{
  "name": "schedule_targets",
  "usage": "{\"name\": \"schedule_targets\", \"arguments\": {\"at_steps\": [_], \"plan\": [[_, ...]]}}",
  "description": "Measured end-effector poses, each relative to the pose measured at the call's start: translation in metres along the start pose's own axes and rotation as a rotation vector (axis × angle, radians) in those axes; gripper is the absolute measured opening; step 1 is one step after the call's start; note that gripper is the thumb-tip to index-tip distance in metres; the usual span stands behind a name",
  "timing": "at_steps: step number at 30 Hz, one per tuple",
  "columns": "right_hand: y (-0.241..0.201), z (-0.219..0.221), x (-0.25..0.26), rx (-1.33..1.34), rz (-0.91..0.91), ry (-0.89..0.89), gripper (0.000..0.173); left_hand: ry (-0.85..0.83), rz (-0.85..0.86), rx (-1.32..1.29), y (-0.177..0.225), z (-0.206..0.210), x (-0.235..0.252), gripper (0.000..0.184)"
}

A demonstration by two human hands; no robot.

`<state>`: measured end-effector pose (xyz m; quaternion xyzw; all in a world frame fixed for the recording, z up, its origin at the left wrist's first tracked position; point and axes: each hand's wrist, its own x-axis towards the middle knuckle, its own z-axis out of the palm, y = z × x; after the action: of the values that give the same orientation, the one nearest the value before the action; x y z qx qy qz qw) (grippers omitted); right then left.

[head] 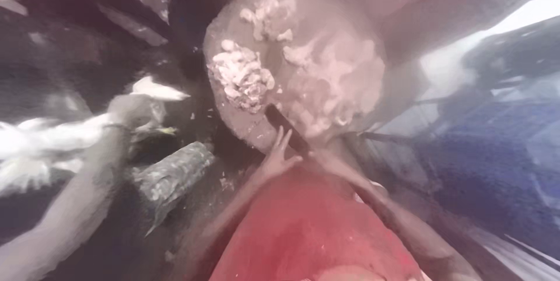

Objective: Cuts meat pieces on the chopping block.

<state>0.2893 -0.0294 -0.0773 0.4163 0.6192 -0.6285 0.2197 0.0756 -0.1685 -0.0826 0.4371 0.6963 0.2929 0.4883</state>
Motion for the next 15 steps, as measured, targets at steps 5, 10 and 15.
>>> {"name": "schedule_targets", "arguments": {"at_steps": [5,10,15], "plan": [[0.002,-0.060,0.000,0.082,-0.022,0.308,0.049,-0.137,0.211,0.167,0.055,-0.009,0.114,0.088],[-0.012,-0.061,-0.023,-0.020,-0.154,0.434,0.049,0.098,0.185,0.159,0.078,-0.091,0.160,0.038],[0.001,-0.040,-0.055,-0.321,-0.131,0.254,0.047,0.355,0.089,0.151,0.076,-0.154,0.207,0.037]]}}
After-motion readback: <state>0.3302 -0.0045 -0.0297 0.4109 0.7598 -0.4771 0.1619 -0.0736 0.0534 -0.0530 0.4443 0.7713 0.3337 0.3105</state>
